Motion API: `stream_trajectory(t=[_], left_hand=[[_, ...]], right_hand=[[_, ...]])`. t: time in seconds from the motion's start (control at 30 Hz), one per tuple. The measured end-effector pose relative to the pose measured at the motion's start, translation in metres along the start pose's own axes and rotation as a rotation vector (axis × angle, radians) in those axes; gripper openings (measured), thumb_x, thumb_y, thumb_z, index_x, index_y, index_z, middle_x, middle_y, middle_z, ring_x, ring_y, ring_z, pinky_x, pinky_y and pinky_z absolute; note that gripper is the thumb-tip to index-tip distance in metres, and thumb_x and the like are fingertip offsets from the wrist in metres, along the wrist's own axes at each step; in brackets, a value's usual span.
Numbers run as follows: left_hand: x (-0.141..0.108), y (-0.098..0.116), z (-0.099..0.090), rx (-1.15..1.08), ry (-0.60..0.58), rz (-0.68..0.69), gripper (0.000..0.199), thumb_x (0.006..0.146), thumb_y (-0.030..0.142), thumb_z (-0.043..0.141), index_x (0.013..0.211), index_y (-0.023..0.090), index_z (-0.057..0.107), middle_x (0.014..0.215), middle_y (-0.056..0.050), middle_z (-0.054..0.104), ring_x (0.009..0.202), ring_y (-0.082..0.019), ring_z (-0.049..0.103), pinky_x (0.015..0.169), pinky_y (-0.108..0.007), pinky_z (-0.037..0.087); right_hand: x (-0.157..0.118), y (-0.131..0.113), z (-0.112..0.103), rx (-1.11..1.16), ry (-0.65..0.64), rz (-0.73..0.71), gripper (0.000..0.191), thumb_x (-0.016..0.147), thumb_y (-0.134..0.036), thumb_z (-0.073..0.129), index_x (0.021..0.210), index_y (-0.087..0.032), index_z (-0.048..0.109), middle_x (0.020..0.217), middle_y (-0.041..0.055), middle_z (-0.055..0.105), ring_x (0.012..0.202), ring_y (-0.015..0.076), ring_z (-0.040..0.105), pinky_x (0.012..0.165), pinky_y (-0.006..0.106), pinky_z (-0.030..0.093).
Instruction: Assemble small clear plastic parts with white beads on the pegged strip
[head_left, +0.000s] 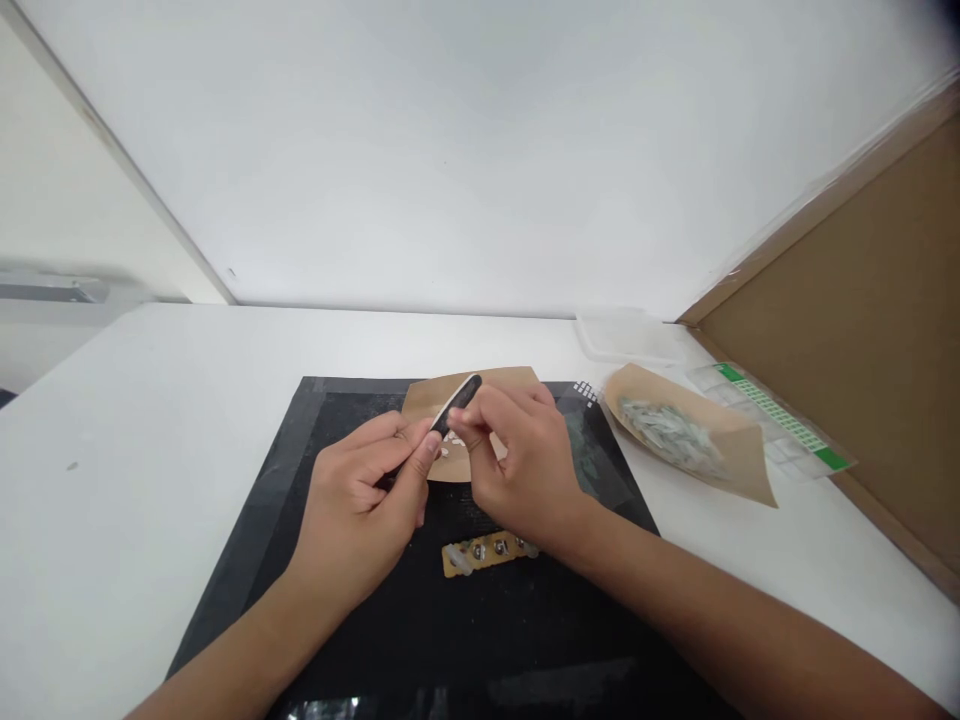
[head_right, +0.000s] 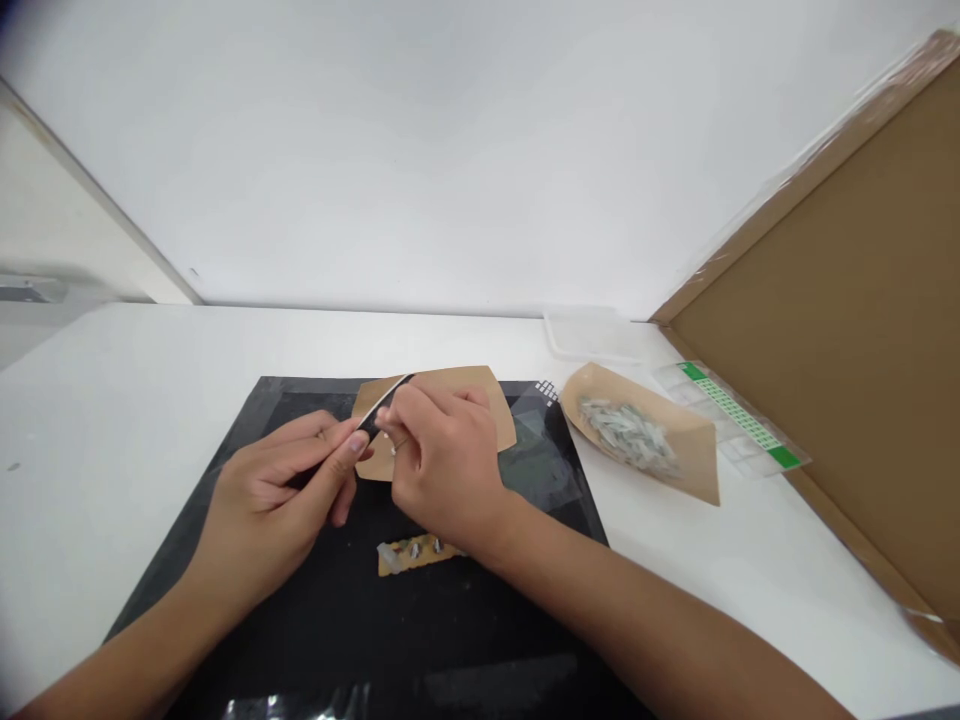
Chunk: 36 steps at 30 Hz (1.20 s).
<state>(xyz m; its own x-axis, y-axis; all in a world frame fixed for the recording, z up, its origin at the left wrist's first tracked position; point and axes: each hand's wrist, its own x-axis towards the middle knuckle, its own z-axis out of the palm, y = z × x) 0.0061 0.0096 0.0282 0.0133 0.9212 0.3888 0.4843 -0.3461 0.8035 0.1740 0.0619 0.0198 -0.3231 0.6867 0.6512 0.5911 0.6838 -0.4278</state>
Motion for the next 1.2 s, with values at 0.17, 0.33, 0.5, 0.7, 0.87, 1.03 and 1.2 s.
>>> stream_trajectory(t=[0.17, 0.33, 0.5, 0.7, 0.87, 1.03, 1.2], left_hand=[[-0.0010, -0.0001, 0.0009, -0.010, 0.002, -0.013, 0.052, 0.104, 0.024, 0.059, 0.052, 0.018, 0.060, 0.060, 0.003, 0.054, 0.054, -0.008, 0.054, 0.054, -0.023, 0.041], [0.0006, -0.0020, 0.0011, -0.001, 0.009, 0.003, 0.050, 0.103, 0.023, 0.060, 0.053, 0.017, 0.061, 0.062, 0.003, 0.055, 0.055, -0.007, 0.054, 0.054, -0.022, 0.041], [0.0001, -0.0039, 0.0006, -0.002, 0.001, -0.004, 0.050, 0.103, 0.025, 0.060, 0.054, 0.018, 0.063, 0.061, 0.003, 0.052, 0.053, -0.008, 0.053, 0.052, -0.023, 0.041], [-0.0012, -0.0019, -0.0005, -0.003, 0.007, 0.007, 0.048, 0.103, 0.024, 0.060, 0.055, 0.018, 0.064, 0.059, 0.003, 0.054, 0.052, -0.007, 0.054, 0.053, -0.023, 0.041], [-0.0001, -0.0014, 0.0010, -0.016, -0.004, 0.001, 0.053, 0.104, 0.024, 0.061, 0.051, 0.017, 0.060, 0.059, 0.003, 0.054, 0.054, -0.007, 0.055, 0.054, -0.023, 0.041], [-0.0006, -0.0011, 0.0021, -0.030, 0.007, -0.005, 0.051, 0.104, 0.024, 0.060, 0.053, 0.018, 0.062, 0.060, 0.003, 0.055, 0.055, -0.007, 0.055, 0.054, -0.024, 0.041], [-0.0007, -0.0031, 0.0012, -0.015, 0.011, 0.000, 0.051, 0.104, 0.024, 0.060, 0.053, 0.017, 0.061, 0.060, 0.003, 0.053, 0.055, -0.008, 0.055, 0.055, -0.024, 0.042]], right_hand=[[0.0029, -0.0016, -0.0036, -0.030, 0.023, 0.071, 0.025, 0.099, -0.013, 0.058, 0.077, -0.021, 0.049, 0.073, -0.0041, 0.059, 0.068, 0.0129, 0.051, 0.072, 0.033, 0.031], [0.0018, -0.0015, -0.0032, 0.010, -0.060, 0.067, 0.024, 0.098, -0.014, 0.058, 0.077, -0.021, 0.050, 0.071, -0.0046, 0.061, 0.066, 0.0125, 0.052, 0.072, 0.033, 0.030], [-0.0031, -0.0003, -0.0009, 0.003, -0.053, 0.094, 0.025, 0.099, -0.014, 0.057, 0.077, -0.021, 0.048, 0.073, -0.0038, 0.061, 0.069, 0.0133, 0.053, 0.073, 0.033, 0.031], [-0.0013, -0.0023, -0.0043, 0.011, -0.010, 0.106, 0.027, 0.100, -0.016, 0.059, 0.075, -0.021, 0.049, 0.073, -0.0033, 0.061, 0.071, 0.0137, 0.055, 0.075, 0.033, 0.033], [0.0001, -0.0022, -0.0042, 0.066, -0.021, 0.088, 0.026, 0.099, -0.013, 0.059, 0.076, -0.021, 0.051, 0.072, -0.0044, 0.058, 0.070, 0.0127, 0.053, 0.074, 0.033, 0.032], [0.0013, -0.0026, -0.0058, 0.099, -0.066, 0.048, 0.027, 0.098, -0.010, 0.059, 0.076, -0.020, 0.048, 0.071, -0.0052, 0.055, 0.068, 0.0120, 0.049, 0.072, 0.033, 0.031], [-0.0012, -0.0025, -0.0045, 0.062, -0.041, 0.087, 0.028, 0.101, -0.014, 0.058, 0.075, -0.021, 0.048, 0.073, -0.0036, 0.055, 0.072, 0.0137, 0.051, 0.074, 0.033, 0.032]])
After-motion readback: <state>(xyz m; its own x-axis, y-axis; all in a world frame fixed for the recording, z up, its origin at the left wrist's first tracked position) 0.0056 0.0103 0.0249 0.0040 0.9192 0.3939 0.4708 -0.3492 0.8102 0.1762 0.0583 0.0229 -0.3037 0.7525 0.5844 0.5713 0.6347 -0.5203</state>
